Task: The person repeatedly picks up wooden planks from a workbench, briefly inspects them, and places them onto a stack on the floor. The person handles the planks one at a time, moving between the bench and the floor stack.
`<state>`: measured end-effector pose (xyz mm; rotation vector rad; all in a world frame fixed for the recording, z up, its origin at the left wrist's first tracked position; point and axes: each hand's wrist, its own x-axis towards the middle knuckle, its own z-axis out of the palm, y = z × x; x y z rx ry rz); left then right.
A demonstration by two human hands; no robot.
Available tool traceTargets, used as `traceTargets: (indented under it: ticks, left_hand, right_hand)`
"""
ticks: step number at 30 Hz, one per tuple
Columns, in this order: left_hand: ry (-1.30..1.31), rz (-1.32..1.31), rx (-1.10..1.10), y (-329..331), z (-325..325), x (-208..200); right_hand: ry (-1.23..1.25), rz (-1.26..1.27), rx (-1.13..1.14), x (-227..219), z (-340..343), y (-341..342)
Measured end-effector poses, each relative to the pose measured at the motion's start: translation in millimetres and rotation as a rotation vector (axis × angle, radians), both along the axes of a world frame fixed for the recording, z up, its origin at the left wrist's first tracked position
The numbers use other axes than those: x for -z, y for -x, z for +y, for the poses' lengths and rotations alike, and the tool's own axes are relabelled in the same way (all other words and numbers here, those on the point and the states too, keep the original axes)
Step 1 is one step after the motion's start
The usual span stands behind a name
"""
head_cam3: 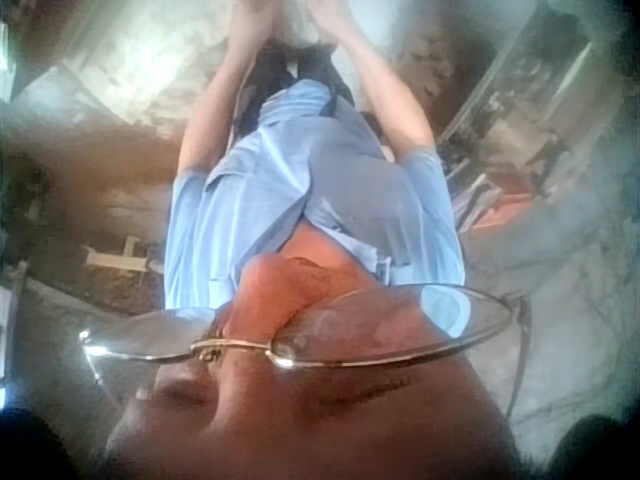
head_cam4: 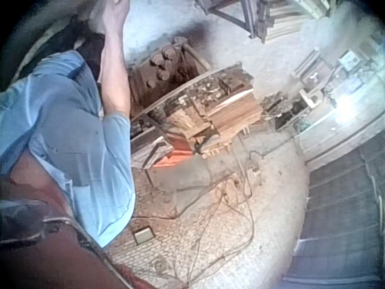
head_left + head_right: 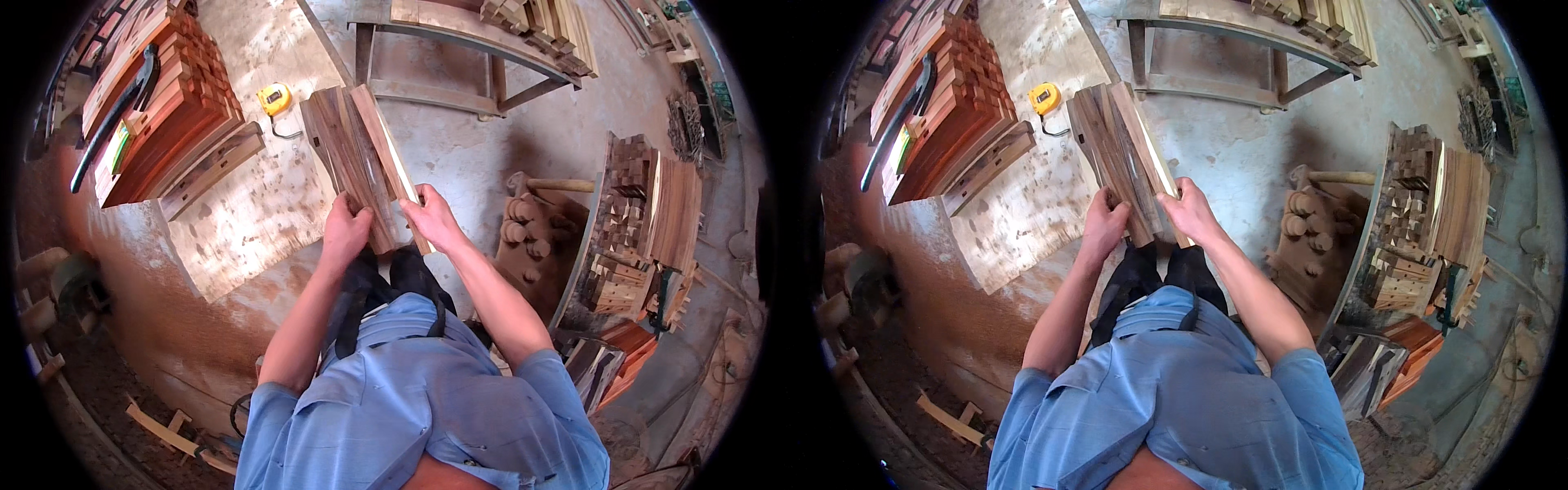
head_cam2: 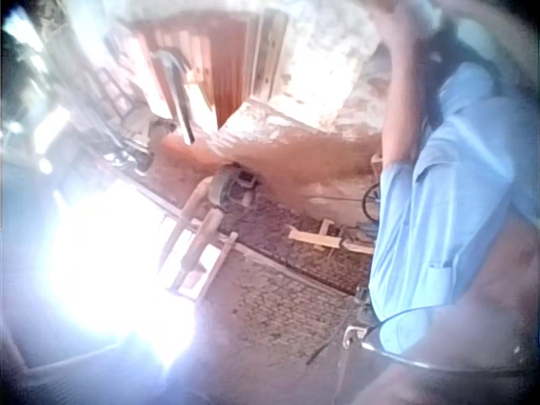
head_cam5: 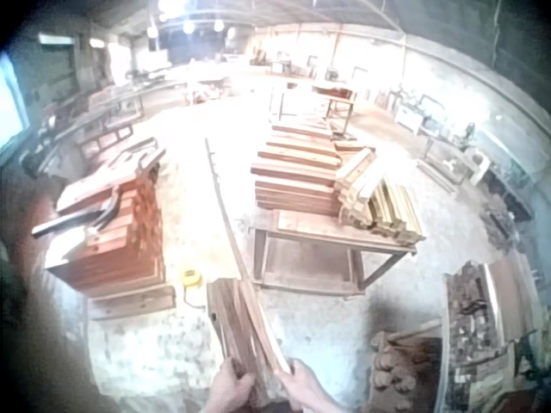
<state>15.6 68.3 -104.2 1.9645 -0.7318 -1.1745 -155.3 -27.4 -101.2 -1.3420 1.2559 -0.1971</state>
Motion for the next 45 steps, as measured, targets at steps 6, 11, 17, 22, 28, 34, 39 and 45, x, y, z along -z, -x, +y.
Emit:
traceTargets:
  ticks: [6, 11, 17, 22, 28, 34, 39, 45]
  left_hand:
    - [0.111, 0.687, -0.187, -15.2, 30.5, -2.1]
    - [0.192, 0.982, -0.448, -13.1, 33.5, -15.5]
    - [0.179, 1.112, -0.520, -19.2, 45.4, -1.3]
    - [0.172, 1.087, -0.563, -22.2, 50.5, 0.3]
    - [0.310, 1.087, -0.508, -31.2, 56.3, -23.8]
    - [0.345, 1.150, -0.469, -44.4, 59.5, -39.1]
    - [0.395, 1.328, -0.402, -45.3, 60.1, -42.3]
    - [0.230, 1.174, -0.307, -22.7, 30.7, -61.5]
  right_hand:
    - [0.094, -0.015, 0.004, 10.7, 4.8, -1.7]
    - [0.205, 0.016, -0.038, 1.2, 7.2, -10.5]
    - [0.242, 0.005, -0.001, 4.7, 16.0, -17.3]
    - [0.305, 0.125, -0.008, -7.1, 20.5, -35.2]
    - [0.505, 0.220, -0.062, 1.2, 23.8, -61.2]
    - [0.621, 0.342, -0.227, -15.5, 29.9, -73.6]
    - [0.717, 0.312, -0.222, -16.2, 28.7, -65.5]
    - [0.134, -0.231, -0.030, -77.3, 27.2, -46.7]
